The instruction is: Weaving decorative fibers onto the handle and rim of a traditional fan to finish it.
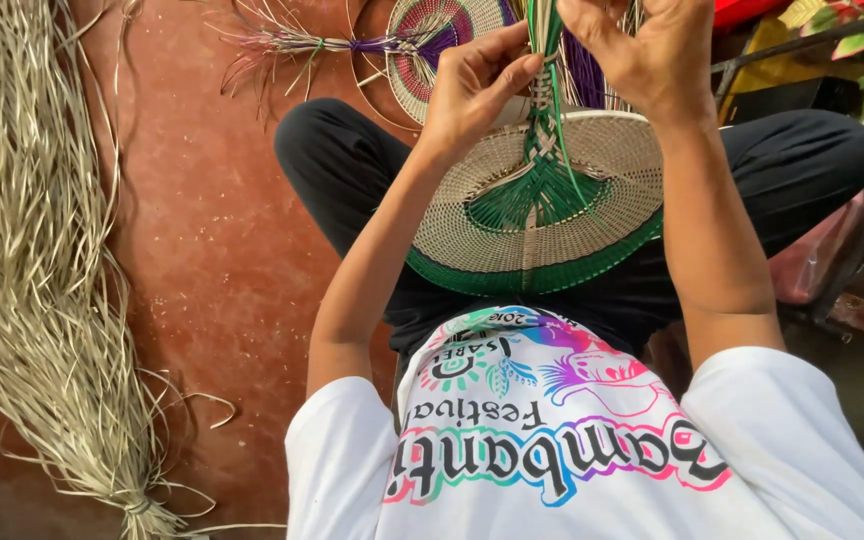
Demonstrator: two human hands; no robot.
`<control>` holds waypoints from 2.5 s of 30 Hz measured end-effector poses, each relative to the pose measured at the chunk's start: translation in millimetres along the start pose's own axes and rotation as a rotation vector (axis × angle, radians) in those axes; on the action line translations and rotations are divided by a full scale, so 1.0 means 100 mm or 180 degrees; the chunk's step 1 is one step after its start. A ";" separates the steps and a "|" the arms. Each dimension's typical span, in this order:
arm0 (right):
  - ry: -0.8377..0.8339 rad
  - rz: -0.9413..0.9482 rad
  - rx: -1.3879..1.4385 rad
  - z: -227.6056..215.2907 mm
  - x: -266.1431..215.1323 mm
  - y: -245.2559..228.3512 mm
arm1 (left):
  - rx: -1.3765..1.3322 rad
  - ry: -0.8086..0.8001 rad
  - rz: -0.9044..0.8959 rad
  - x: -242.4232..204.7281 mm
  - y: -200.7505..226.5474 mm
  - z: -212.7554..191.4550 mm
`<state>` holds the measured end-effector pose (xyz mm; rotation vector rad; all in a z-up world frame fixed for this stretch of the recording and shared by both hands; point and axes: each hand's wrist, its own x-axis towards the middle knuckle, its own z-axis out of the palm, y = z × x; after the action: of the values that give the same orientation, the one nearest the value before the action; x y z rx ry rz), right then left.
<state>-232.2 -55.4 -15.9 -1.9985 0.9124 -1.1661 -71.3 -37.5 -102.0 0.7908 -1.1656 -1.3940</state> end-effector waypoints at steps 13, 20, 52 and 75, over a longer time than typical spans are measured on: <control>-0.0665 -0.1059 -0.0877 0.05 -0.15 -0.14 | 0.0830 0.0291 0.0313 0.01 0.09 0.08; -0.0586 -0.0554 -0.0553 -0.04 -0.21 -0.05 | 0.1079 -0.0078 0.0501 -0.04 0.26 0.09; -0.1258 -0.0664 -0.0630 -0.23 -0.23 -0.23 | 0.1757 0.0344 0.0892 0.09 0.42 0.33; -0.0850 0.0888 0.0182 -0.65 0.02 -0.46 | 0.0954 -0.0359 0.1417 0.39 0.31 0.43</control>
<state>-278.5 -43.4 47.4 -1.8541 0.9692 -0.7433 -108.1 -64.2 -54.3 0.6115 -1.5534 -0.9156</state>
